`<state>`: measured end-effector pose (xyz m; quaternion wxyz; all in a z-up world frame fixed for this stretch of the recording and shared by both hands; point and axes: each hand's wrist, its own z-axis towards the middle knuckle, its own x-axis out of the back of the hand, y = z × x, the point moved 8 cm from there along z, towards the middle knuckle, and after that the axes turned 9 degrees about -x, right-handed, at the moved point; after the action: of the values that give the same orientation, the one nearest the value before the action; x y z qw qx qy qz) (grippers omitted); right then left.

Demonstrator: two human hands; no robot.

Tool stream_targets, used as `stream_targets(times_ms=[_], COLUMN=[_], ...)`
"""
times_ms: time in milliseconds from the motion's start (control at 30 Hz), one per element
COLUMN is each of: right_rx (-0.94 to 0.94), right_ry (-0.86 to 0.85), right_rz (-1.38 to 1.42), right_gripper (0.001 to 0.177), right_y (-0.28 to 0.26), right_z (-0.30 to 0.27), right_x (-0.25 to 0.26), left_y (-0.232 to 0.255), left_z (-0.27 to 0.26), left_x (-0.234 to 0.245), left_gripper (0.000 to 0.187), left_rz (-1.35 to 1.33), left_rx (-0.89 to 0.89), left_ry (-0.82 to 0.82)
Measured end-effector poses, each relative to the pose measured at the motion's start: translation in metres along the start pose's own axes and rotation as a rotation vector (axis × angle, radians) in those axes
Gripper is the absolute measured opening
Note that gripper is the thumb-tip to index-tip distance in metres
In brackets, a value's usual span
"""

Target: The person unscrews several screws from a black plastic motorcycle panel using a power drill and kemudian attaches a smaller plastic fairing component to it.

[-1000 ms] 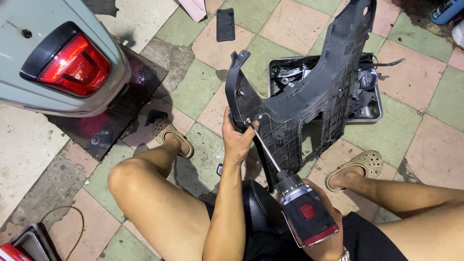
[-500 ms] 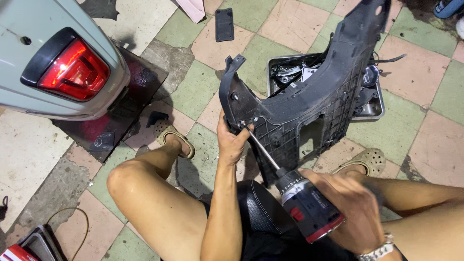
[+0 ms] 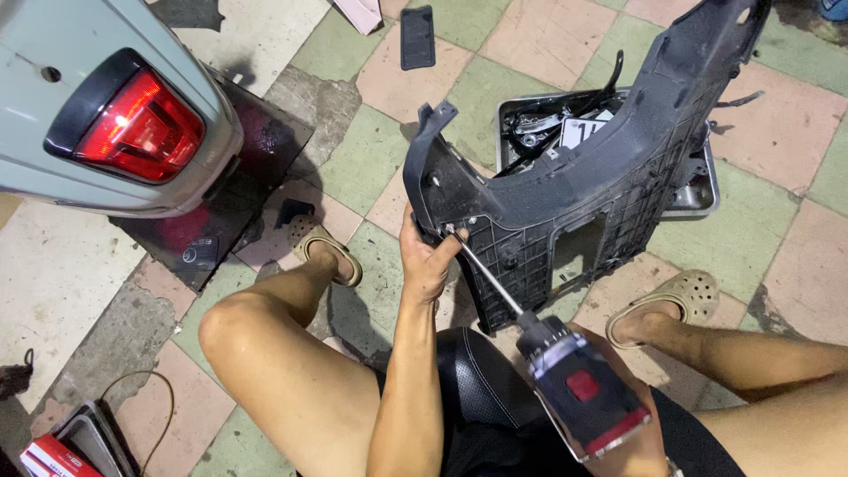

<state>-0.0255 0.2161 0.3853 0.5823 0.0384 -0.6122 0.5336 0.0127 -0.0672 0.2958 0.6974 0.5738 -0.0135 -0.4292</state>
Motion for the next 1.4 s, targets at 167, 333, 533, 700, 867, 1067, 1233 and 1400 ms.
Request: stream_targets(times_ms=[167, 333, 533, 700, 867, 1067, 1233, 1400], right_rx=[-0.031, -0.016, -0.029, -0.098, -0.687, -0.763, -0.809, -0.821], right_ry=[0.059, 0.078, 0.106, 0.092, -0.166, -0.159, -0.201, -0.273], right_rz=[0.037, 0.071, 0.087, 0.214, 0.968, 1.282, 1.465, 1.589], right_gripper=[0.055, 0.052, 0.048, 0.045, 0.042, 0.044, 0.046, 0.057], right_y=[0.011, 0.014, 0.025, 0.031, 0.055, 0.053, 0.059, 0.049], right_z=[-0.011, -0.011, -0.016, -0.027, -0.029, -0.024, -0.029, -0.023], right_x=[0.004, -0.001, 0.003, 0.011, -0.026, -0.036, -0.043, -0.043], left_y=[0.001, 0.014, 0.032, 0.038, 0.046, 0.048, 0.063, 0.071], left_z=[-0.001, 0.001, 0.003, 0.000, 0.005, 0.010, 0.006, 0.008], left_x=[-0.003, 0.001, 0.002, -0.014, -0.015, -0.011, -0.022, -0.021], left_gripper=[0.065, 0.083, 0.097, 0.092, 0.058, 0.057, 0.042, 0.039], left_rz=[-0.057, 0.194, 0.437, 0.474, 0.499, 0.243, 0.365, 0.564], left_rx=[0.021, -0.079, -0.242, -0.323, -0.445, -0.330, -0.402, -0.347], left_ry=[-0.008, -0.025, -0.041, -0.065, -0.031, -0.084, -0.179, -0.224])
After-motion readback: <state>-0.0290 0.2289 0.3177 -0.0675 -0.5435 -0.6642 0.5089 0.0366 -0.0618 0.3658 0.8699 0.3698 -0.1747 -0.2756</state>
